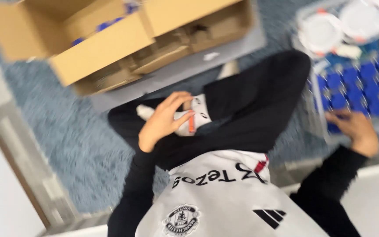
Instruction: Assembling electrical socket components by fitting inserts into housings and using a screwdriver to secure them.
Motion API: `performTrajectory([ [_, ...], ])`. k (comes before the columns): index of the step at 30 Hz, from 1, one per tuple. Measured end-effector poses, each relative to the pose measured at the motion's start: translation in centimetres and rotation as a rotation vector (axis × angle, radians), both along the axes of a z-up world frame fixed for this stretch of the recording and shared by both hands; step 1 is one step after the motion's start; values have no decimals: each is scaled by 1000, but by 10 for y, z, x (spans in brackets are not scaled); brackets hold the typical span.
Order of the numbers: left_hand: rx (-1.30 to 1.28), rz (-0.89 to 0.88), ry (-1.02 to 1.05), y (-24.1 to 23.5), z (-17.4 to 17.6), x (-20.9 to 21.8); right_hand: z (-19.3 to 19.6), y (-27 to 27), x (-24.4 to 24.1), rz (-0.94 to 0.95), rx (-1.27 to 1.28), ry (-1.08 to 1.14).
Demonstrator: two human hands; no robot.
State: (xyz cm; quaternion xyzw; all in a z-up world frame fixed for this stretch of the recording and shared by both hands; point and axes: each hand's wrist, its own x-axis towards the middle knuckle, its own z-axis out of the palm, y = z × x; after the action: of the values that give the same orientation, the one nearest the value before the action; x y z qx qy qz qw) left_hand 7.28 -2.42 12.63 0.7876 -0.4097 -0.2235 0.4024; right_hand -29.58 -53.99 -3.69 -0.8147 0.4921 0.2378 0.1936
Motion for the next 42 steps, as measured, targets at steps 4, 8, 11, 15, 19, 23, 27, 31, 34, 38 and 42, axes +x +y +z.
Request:
performTrajectory([
  [4, -101, 115, -42, 12, 91, 50, 0, -6, 9, 8, 54, 64],
  [8, -187, 276, -441, 18, 117, 125, 10, -3, 18, 9, 9, 145],
  [11, 37, 340, -663, 39, 66, 206, 21, -2, 29, -59, 63, 204],
  [15, 805, 448, -434, 66, -21, 321, 7, -19, 30, -34, 23, 8],
  [19, 977, 319, -162, 50, -18, 332, 76, 20, 87, 37, -95, -279],
  [23, 937, 133, 11, 17, 15, 315, 157, 79, 174, 350, -73, -854],
  [27, 1005, 98, -40, -8, 31, 298, 233, 136, 263, 609, 264, -1097],
  [31, 894, 161, -150, -4, -15, 310, 266, 177, 338, 847, 447, -1029],
  [34, 799, 162, -159, -8, -25, 314, 267, 203, 382, 1016, 377, -850],
  [38, 808, 189, -58, -10, -38, 328, 251, 226, 424, 1061, 298, -246],
  [42, 525, 142, -259, 7, -34, 319, 205, 223, 442, 1004, 235, -123],
])
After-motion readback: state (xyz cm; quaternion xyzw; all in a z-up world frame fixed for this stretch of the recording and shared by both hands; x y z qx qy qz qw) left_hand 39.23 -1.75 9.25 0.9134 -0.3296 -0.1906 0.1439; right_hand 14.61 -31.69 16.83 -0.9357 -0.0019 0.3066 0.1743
